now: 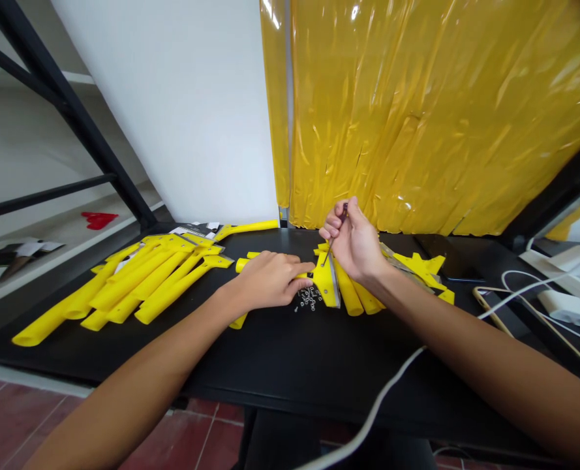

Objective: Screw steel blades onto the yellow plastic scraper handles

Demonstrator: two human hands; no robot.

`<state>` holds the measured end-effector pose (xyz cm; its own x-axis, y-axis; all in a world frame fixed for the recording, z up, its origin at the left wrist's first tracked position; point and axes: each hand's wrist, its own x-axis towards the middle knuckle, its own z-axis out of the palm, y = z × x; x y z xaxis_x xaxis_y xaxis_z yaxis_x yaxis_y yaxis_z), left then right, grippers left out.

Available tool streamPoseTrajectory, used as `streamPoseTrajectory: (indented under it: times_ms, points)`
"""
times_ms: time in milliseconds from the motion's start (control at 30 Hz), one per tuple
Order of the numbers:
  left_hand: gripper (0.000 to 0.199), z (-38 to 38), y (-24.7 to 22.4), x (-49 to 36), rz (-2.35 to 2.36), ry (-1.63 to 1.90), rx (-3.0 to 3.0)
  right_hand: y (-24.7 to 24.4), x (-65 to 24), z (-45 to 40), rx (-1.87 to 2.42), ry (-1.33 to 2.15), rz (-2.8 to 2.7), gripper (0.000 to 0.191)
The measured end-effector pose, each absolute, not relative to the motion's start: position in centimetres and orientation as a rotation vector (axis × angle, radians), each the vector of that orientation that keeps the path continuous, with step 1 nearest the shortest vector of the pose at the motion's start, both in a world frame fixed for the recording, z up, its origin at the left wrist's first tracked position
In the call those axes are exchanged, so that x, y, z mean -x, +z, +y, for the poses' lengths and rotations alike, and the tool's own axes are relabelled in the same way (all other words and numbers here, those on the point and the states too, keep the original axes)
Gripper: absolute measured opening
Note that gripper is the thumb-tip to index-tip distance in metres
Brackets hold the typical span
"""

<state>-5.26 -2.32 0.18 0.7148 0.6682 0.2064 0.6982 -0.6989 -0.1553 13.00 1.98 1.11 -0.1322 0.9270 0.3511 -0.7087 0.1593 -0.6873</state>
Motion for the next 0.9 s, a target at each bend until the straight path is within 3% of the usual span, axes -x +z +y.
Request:
streamPoseTrajectory:
  times_ms: [567, 900]
  points:
    - [0.031, -2.2, 0.2, 5.3, -1.056, -0.205, 2.691, 0.7, -13.4, 2.8, 0.338, 1.494, -0.773, 0.040]
    - [0.034, -2.5, 0.0, 5.0, -1.000, -0.329, 2.883, 2.0, -13.2, 0.2, 0.208, 1.672, -1.358, 0.042]
